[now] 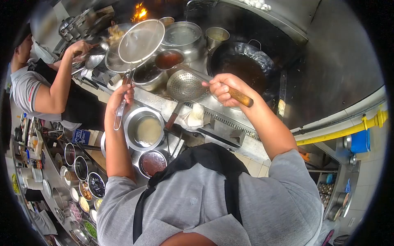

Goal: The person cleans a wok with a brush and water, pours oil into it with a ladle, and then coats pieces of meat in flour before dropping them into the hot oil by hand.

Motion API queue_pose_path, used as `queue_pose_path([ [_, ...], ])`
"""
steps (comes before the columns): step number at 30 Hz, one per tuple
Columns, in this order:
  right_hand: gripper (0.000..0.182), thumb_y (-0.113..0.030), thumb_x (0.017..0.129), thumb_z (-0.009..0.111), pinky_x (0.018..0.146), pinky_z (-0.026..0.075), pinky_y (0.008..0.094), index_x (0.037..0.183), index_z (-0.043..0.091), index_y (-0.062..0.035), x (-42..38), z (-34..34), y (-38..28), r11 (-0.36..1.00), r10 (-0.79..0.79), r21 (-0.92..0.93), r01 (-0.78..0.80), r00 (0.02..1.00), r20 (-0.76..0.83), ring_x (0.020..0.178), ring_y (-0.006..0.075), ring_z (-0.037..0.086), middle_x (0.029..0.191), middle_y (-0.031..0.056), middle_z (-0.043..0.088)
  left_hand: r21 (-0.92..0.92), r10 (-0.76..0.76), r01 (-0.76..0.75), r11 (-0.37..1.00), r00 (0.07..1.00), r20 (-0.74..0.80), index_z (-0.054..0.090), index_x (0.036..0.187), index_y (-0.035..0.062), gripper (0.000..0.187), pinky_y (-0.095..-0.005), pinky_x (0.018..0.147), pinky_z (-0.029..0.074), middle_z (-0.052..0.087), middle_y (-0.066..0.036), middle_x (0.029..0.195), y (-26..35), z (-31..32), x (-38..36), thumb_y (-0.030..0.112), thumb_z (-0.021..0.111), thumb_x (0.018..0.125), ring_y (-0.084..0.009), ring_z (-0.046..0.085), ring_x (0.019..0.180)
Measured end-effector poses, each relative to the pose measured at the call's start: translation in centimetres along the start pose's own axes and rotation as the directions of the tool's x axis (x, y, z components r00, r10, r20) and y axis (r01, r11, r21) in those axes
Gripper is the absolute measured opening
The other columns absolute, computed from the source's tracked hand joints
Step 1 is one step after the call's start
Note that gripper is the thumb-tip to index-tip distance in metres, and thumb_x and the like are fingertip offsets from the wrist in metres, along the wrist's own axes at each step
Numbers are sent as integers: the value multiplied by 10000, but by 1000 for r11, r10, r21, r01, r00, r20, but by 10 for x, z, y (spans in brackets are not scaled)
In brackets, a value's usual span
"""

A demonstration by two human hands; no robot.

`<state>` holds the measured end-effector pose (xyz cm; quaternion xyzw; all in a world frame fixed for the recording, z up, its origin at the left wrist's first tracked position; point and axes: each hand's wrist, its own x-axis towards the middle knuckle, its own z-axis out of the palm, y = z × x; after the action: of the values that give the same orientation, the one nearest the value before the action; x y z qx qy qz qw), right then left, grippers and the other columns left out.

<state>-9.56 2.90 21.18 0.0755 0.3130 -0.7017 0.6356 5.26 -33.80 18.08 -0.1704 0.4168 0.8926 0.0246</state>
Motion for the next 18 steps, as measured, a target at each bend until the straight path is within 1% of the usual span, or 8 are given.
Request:
queue_pose_path([
  [3, 245, -101, 868, 451, 299, 299, 193, 1087, 465, 7, -23, -25, 5, 999, -37, 19, 37, 999, 12, 381, 29, 367, 598, -49, 409, 110, 10, 4, 994, 993, -121, 535, 879, 33, 148, -167, 423, 390, 500, 14, 673, -20, -11, 2, 134, 620, 813, -40, 434, 489],
  [5, 367, -121, 891, 402, 334, 396, 240, 1224, 465, 20, -43, -40, 13, 988, -82, 138, 74, 995, 48, 387, 58, 420, 634, -17, 437, 76, -57, 67, 995, 991, -118, 541, 882, 46, 157, -162, 429, 389, 505, 12, 664, -39, -35, 14, 146, 638, 809, -38, 440, 499],
  [7, 387, -130, 893, 398, 336, 401, 242, 1249, 454, 11, -65, -47, 19, 984, -115, 138, 113, 993, 5, 388, 57, 421, 631, -19, 441, 31, -96, 101, 994, 986, -136, 542, 940, 37, 200, -182, 440, 405, 508, 9, 673, -55, -46, 21, 147, 642, 807, -55, 456, 521],
  [9, 304, -99, 867, 452, 298, 280, 189, 1145, 487, 17, -88, -52, 26, 963, -230, 115, 243, 966, -118, 361, 32, 353, 596, -37, 431, 29, -79, 84, 996, 988, -131, 535, 981, 29, 237, -197, 446, 415, 510, 6, 681, -76, -59, 27, 151, 642, 808, -67, 464, 529],
  [11, 313, -97, 864, 456, 297, 277, 187, 1156, 484, 13, -109, -60, 32, 952, -256, 122, 280, 950, -179, 353, 29, 346, 594, -39, 436, -4, -39, 39, 999, 999, -36, 503, 1116, -5, 382, -228, 466, 444, 527, -7, 707, -85, -68, 28, 217, 619, 826, -103, 490, 544],
  [15, 292, -88, 849, 492, 308, 278, 196, 1133, 490, -21, -136, -84, 38, 903, -324, 166, 395, 883, -341, 356, 30, 349, 583, -39, 419, -156, -73, 78, 985, 997, 37, 498, 1139, -53, 476, -251, 553, 524, 609, -68, 819, -70, -61, 15, 316, 563, 847, -154, 589, 638],
  [17, 205, -88, 821, 515, 336, 332, 229, 1017, 547, -39, -136, -105, 39, 914, -397, -174, 367, 718, -572, 359, 56, 373, 571, -35, 438, -82, -109, 112, 990, 993, 39, 497, 1136, -52, 482, -279, 604, 559, 628, -100, 887, -64, -68, 19, 327, 562, 846, -188, 633, 726],
  [18, 205, -88, 821, 515, 336, 332, 229, 1017, 547, -39, -134, -118, 40, 911, -402, -170, 376, 713, -574, 359, 56, 373, 571, -35, 438, -73, -101, 106, 992, 993, 64, 498, 1133, -40, 471, -286, 622, 577, 631, -122, 934, -64, -71, 20, 335, 555, 854, -215, 652, 805],
])
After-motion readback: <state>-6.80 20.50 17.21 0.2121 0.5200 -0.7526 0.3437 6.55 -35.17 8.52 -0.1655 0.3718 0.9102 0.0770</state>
